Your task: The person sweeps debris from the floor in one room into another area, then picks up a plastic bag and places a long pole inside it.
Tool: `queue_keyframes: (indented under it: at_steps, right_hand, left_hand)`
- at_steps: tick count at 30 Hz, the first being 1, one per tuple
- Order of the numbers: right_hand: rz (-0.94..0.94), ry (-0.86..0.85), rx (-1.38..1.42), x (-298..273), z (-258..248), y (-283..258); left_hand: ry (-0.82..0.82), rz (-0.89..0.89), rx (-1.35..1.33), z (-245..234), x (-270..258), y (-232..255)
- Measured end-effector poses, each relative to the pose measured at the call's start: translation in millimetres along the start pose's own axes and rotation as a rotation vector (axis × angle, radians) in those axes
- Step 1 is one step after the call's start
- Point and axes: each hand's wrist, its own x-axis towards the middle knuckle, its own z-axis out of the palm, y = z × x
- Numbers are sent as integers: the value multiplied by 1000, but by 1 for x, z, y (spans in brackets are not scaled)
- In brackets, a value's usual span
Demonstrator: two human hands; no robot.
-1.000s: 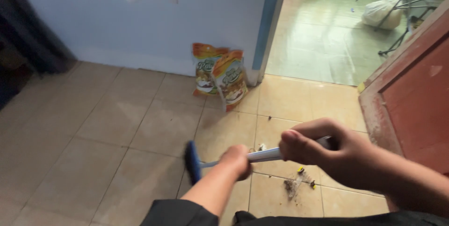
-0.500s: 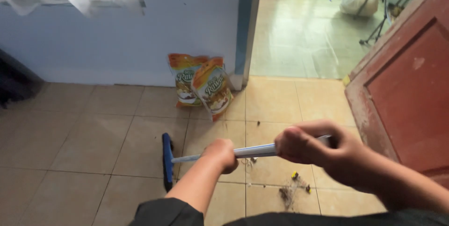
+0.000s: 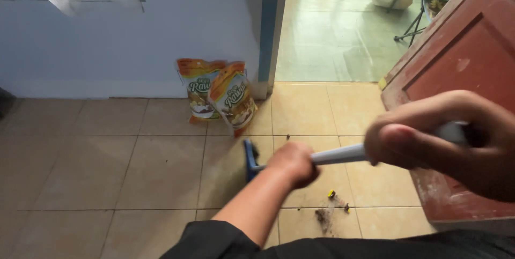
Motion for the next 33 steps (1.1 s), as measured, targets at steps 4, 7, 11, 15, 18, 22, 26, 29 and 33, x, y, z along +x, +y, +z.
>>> queue_keyframes:
  at_steps: [4, 7, 11, 15, 18, 22, 26, 29, 33]
  right_hand:
    - [-215, -71, 297, 73, 77, -2]
    - [-141, 2, 468, 123, 140, -26]
    - [-172, -34, 541, 171, 210, -60]
    - [-14, 12, 352, 178, 225, -94]
    - [196, 54, 193, 164, 188, -110]
    - [12, 66, 179, 139, 135, -125]
    - [-142, 146, 185, 130, 135, -127]
    - [-207, 136, 359, 156, 172, -125]
    - [-63, 129, 452, 168, 216, -141]
  left_hand:
    - [19, -180, 100, -21, -18, -105]
    - [14, -307, 111, -32, -37, -202]
    - [-56, -367, 156, -31, -48, -310]
    - [-111, -232, 211, -28, -34, -329]
    - [-99, -95, 70, -42, -22, -276]
    - [-79, 81, 82, -93, -33, -202]
    - [-132, 22, 89, -135, -52, -204]
    - [-120, -67, 179, -148, -59, -247]
    - [-226, -203, 232, -125, -59, -292]
